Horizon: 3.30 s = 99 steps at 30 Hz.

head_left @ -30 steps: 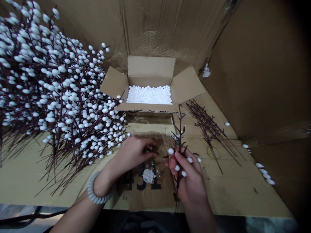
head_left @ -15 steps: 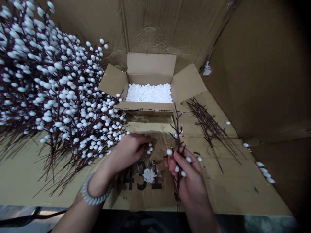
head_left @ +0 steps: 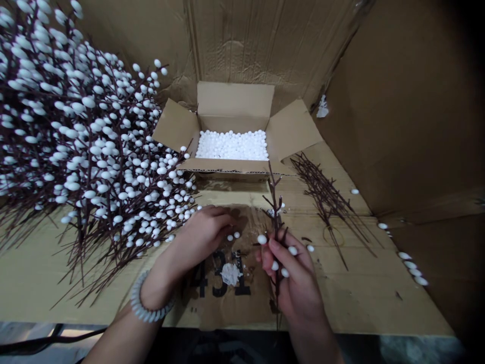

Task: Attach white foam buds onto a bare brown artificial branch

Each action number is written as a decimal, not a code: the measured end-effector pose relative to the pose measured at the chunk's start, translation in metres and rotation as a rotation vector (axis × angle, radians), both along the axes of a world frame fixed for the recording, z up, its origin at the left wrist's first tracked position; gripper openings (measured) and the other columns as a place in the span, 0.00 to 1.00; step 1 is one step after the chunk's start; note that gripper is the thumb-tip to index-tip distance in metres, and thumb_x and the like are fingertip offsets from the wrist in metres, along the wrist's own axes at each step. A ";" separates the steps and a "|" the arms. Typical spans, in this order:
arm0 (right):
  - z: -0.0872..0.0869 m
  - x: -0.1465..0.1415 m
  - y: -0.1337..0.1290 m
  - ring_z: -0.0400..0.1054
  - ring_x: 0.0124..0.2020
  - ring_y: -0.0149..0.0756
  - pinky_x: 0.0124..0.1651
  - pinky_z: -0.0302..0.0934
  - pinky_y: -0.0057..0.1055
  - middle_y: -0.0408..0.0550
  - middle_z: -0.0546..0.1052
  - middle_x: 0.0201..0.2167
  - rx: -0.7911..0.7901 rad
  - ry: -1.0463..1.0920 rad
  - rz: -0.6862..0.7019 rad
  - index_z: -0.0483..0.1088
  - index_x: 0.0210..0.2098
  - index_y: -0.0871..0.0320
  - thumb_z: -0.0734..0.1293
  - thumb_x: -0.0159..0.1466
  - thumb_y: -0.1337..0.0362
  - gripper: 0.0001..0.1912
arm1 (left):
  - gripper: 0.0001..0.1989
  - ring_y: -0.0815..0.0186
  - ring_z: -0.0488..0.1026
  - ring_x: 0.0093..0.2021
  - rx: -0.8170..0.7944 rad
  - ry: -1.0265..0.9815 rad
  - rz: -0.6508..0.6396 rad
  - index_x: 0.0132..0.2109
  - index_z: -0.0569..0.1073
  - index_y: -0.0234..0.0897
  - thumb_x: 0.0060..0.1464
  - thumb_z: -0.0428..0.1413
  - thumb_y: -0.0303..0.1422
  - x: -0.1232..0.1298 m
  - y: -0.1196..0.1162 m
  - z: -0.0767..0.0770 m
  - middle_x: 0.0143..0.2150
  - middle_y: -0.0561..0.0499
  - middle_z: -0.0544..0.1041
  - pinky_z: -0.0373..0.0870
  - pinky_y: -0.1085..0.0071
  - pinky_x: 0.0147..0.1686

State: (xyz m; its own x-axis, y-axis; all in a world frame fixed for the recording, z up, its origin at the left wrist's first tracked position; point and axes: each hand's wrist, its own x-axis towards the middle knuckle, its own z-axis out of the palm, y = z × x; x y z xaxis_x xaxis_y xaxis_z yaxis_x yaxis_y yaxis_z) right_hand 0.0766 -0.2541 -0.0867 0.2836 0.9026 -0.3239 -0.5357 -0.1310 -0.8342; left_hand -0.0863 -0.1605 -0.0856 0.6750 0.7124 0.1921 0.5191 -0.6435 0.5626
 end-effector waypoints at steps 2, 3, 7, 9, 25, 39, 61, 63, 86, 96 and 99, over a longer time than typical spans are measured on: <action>0.001 -0.001 -0.001 0.61 0.15 0.26 0.20 0.53 0.23 0.37 0.71 0.11 0.026 -0.015 0.023 0.71 0.22 0.55 0.76 0.52 0.58 0.12 | 0.08 0.60 0.78 0.38 -0.007 -0.054 0.034 0.41 0.80 0.33 0.61 0.55 0.26 0.000 -0.002 0.005 0.36 0.44 0.81 0.76 0.65 0.40; 0.001 -0.001 -0.001 0.61 0.15 0.27 0.20 0.54 0.23 0.37 0.70 0.10 0.038 -0.022 0.038 0.71 0.22 0.55 0.75 0.52 0.59 0.12 | 0.08 0.62 0.79 0.37 -0.023 -0.099 0.050 0.43 0.79 0.33 0.62 0.55 0.27 0.000 -0.004 0.008 0.37 0.45 0.82 0.76 0.68 0.40; 0.001 -0.002 -0.003 0.60 0.14 0.27 0.21 0.56 0.25 0.36 0.70 0.10 0.067 -0.037 0.095 0.72 0.24 0.55 0.74 0.54 0.59 0.09 | 0.08 0.68 0.81 0.39 -0.332 -0.481 0.073 0.45 0.80 0.33 0.59 0.60 0.30 0.005 -0.013 0.020 0.41 0.46 0.84 0.76 0.78 0.39; 0.000 -0.003 -0.003 0.61 0.14 0.27 0.21 0.56 0.25 0.36 0.70 0.10 0.071 -0.040 0.120 0.73 0.24 0.55 0.73 0.55 0.59 0.08 | 0.06 0.71 0.81 0.38 -0.533 -0.642 0.046 0.41 0.82 0.35 0.56 0.63 0.27 0.008 -0.017 0.024 0.39 0.49 0.85 0.75 0.81 0.39; 0.001 -0.002 -0.003 0.57 0.13 0.25 0.24 0.61 0.26 0.34 0.66 0.09 0.086 -0.071 0.191 0.69 0.22 0.55 0.73 0.55 0.58 0.12 | 0.06 0.68 0.81 0.35 -0.630 -0.697 -0.098 0.38 0.84 0.37 0.53 0.63 0.23 0.010 -0.017 0.028 0.36 0.47 0.85 0.77 0.76 0.37; -0.005 0.001 -0.006 0.55 0.14 0.25 0.20 0.54 0.24 0.34 0.65 0.12 0.117 -0.074 0.257 0.69 0.25 0.55 0.71 0.60 0.56 0.12 | 0.04 0.72 0.79 0.30 -0.897 -0.802 -0.049 0.36 0.84 0.37 0.50 0.67 0.26 0.011 -0.021 0.022 0.31 0.48 0.84 0.76 0.79 0.33; -0.003 0.000 -0.008 0.54 0.15 0.25 0.21 0.51 0.25 0.36 0.66 0.13 0.097 -0.188 0.372 0.66 0.23 0.55 0.69 0.62 0.53 0.17 | 0.11 0.71 0.78 0.28 -1.112 -0.621 -0.029 0.29 0.80 0.33 0.44 0.71 0.36 0.004 -0.012 0.018 0.29 0.50 0.83 0.77 0.75 0.33; -0.003 0.000 -0.008 0.54 0.15 0.26 0.21 0.51 0.25 0.35 0.66 0.13 0.099 -0.193 0.371 0.66 0.23 0.55 0.69 0.62 0.53 0.17 | 0.10 0.71 0.78 0.28 -1.110 -0.622 -0.036 0.30 0.80 0.33 0.44 0.71 0.34 0.004 -0.011 0.018 0.28 0.50 0.83 0.76 0.76 0.33; 0.001 -0.003 -0.004 0.64 0.15 0.27 0.19 0.62 0.23 0.40 0.73 0.16 0.090 -0.184 0.350 0.70 0.26 0.57 0.72 0.59 0.51 0.16 | 0.07 0.70 0.79 0.29 -1.102 -0.671 -0.043 0.32 0.80 0.33 0.47 0.69 0.30 0.000 -0.012 0.015 0.30 0.49 0.84 0.77 0.76 0.33; 0.005 -0.003 -0.004 0.65 0.14 0.27 0.19 0.62 0.23 0.39 0.73 0.15 0.108 -0.256 0.322 0.69 0.25 0.57 0.71 0.60 0.55 0.14 | 0.04 0.73 0.79 0.29 -1.126 -0.699 -0.030 0.31 0.81 0.33 0.46 0.69 0.24 0.001 -0.013 0.017 0.30 0.50 0.84 0.75 0.81 0.33; 0.001 -0.004 -0.003 0.67 0.15 0.27 0.19 0.63 0.22 0.39 0.74 0.16 0.129 -0.280 0.284 0.70 0.27 0.56 0.70 0.61 0.57 0.11 | 0.03 0.74 0.79 0.28 -1.134 -0.732 -0.029 0.32 0.81 0.34 0.48 0.68 0.25 0.004 -0.014 0.019 0.29 0.51 0.84 0.75 0.81 0.33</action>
